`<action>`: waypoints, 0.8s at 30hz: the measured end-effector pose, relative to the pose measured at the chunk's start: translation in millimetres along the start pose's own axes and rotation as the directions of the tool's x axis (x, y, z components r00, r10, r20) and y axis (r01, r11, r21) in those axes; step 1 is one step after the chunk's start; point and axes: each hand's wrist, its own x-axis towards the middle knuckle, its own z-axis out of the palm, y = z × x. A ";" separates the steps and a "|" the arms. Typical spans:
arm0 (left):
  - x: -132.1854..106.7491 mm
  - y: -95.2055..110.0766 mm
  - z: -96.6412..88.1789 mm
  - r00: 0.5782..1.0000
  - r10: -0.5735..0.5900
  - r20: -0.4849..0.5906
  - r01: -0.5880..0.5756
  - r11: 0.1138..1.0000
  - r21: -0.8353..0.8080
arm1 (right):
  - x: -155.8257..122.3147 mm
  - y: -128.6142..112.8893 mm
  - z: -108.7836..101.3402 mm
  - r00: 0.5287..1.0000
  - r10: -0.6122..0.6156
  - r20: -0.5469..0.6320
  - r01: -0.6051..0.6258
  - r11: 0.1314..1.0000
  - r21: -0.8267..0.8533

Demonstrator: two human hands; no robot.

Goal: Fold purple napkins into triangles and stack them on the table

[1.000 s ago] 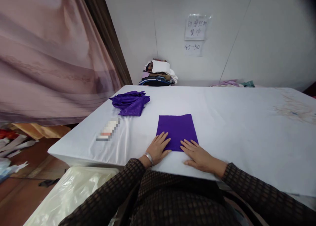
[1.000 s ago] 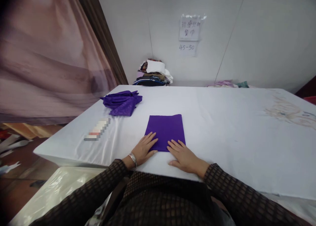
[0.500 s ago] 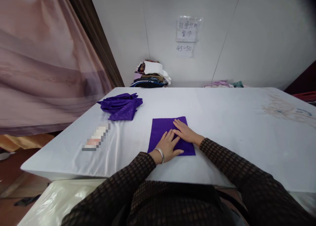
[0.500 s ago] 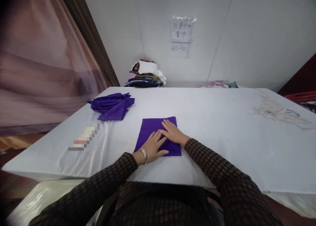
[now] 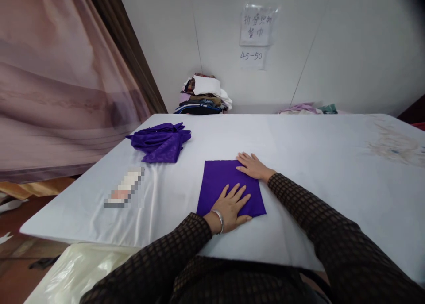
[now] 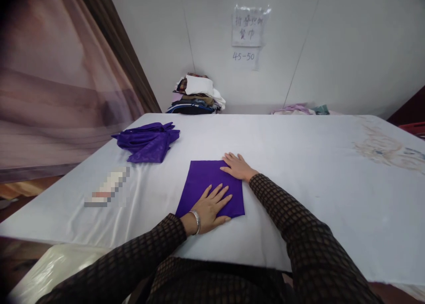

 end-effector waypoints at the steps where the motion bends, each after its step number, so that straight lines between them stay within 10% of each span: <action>1: -0.1 0.4 0.2 1.000 -0.001 0.001 0.001 1.000 0.001 | 2.6 1.8 -2.4 1.000 0.030 -0.001 -0.030 1.000 -0.006; 7: -0.2 0.9 0.6 1.000 -0.006 0.002 0.006 1.000 -0.001 | -27.1 -32.2 -11.4 0.996 0.028 -0.084 -0.028 1.000 0.009; 13: 0.5 0.5 1.1 1.000 0.003 0.014 -0.003 1.000 -0.007 | -117.8 -81.8 28.6 0.997 -0.065 -0.042 0.068 0.994 0.084; 24: -0.1 -3.5 -7.4 0.998 -0.054 0.040 0.056 0.998 -0.035 | -155.6 -80.9 49.8 0.992 -0.046 -0.117 0.041 0.998 -0.047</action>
